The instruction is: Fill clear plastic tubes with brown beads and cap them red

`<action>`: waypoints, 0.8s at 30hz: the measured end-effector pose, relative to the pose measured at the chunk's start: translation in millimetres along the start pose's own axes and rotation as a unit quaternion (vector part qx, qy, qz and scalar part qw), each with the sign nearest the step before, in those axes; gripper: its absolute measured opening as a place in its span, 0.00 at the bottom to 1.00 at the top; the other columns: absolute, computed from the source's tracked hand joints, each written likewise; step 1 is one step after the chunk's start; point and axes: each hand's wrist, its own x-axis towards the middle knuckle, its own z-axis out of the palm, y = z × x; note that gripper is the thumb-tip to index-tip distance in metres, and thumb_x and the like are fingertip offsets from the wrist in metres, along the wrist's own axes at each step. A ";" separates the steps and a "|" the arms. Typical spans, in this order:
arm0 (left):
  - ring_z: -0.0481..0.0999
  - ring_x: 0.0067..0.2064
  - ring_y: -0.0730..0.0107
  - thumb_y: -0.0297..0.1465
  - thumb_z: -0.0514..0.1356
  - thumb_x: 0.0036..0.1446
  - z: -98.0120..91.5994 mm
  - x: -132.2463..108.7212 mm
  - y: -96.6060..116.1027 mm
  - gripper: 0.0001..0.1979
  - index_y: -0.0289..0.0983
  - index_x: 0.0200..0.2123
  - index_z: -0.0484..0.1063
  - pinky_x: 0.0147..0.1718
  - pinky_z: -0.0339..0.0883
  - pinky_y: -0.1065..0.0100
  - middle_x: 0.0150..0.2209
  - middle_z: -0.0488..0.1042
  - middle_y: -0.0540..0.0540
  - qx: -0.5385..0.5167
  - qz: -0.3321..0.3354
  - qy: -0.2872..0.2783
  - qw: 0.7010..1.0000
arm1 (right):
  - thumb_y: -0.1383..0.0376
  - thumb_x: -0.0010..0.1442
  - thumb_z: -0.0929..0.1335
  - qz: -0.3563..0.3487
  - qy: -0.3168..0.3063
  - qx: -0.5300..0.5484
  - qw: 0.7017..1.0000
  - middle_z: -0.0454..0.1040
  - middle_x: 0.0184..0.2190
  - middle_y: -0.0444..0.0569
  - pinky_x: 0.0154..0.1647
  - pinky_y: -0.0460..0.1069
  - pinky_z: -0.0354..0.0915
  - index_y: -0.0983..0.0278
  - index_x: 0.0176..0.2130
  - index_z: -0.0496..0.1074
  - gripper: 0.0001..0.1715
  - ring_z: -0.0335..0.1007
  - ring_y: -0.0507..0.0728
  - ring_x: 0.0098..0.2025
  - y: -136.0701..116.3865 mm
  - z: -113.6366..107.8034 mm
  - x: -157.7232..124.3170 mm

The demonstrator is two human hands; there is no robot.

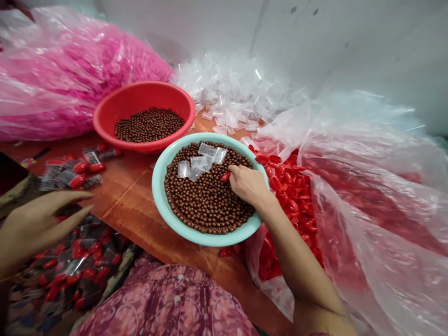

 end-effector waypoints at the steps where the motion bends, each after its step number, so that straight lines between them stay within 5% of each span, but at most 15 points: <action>1: 0.75 0.39 0.66 0.38 0.50 0.60 -3.9 16.8 21.1 0.11 0.41 0.40 0.69 0.42 0.65 0.66 0.39 0.77 0.49 0.001 0.043 0.003 0.999 | 0.64 0.64 0.55 0.003 0.004 0.009 1.000 0.77 0.38 0.53 0.32 0.50 0.59 0.63 0.44 0.70 0.19 0.73 0.60 0.40 -1.6 0.1 -4.7; 6: 0.72 0.35 0.64 0.31 0.49 0.61 14.5 106.1 101.4 0.14 0.34 0.32 0.73 0.33 0.62 0.66 0.31 0.74 0.42 0.087 0.210 -0.007 0.974 | 0.54 0.61 0.59 0.042 0.040 0.042 0.997 0.77 0.31 0.52 0.29 0.50 0.58 0.63 0.39 0.68 0.18 0.74 0.61 0.34 -7.8 4.2 -19.0; 12: 0.72 0.40 0.63 0.25 0.52 0.58 60.8 177.2 115.5 0.10 0.35 0.33 0.73 0.36 0.60 0.65 0.34 0.76 0.41 0.165 0.401 -0.111 0.894 | 0.62 0.57 0.62 0.073 0.128 0.163 0.975 0.77 0.32 0.52 0.28 0.50 0.61 0.65 0.45 0.65 0.16 0.71 0.58 0.28 1.7 15.3 -17.7; 16: 0.74 0.35 0.64 0.29 0.50 0.60 49.4 174.2 117.5 0.10 0.32 0.37 0.71 0.33 0.61 0.67 0.32 0.76 0.41 0.183 0.402 -0.150 0.884 | 0.61 0.57 0.62 0.108 0.195 0.303 0.927 0.77 0.34 0.51 0.29 0.51 0.63 0.63 0.46 0.64 0.17 0.68 0.55 0.25 7.4 19.1 -16.3; 20: 0.76 0.33 0.60 0.35 0.52 0.59 31.2 147.1 142.3 0.15 0.29 0.42 0.69 0.30 0.64 0.67 0.30 0.76 0.39 0.164 0.362 -0.229 0.889 | 0.61 0.57 0.63 0.109 0.237 0.405 0.876 0.76 0.32 0.49 0.33 0.51 0.65 0.63 0.46 0.64 0.17 0.70 0.56 0.29 12.2 24.1 -14.0; 24: 0.77 0.39 0.54 0.30 0.51 0.58 51.8 135.0 175.5 0.12 0.29 0.34 0.73 0.37 0.69 0.62 0.35 0.77 0.33 0.102 0.289 -0.330 0.893 | 0.61 0.56 0.64 0.110 0.234 0.443 0.858 0.75 0.30 0.47 0.32 0.51 0.65 0.63 0.46 0.64 0.17 0.69 0.55 0.27 14.4 26.3 -13.3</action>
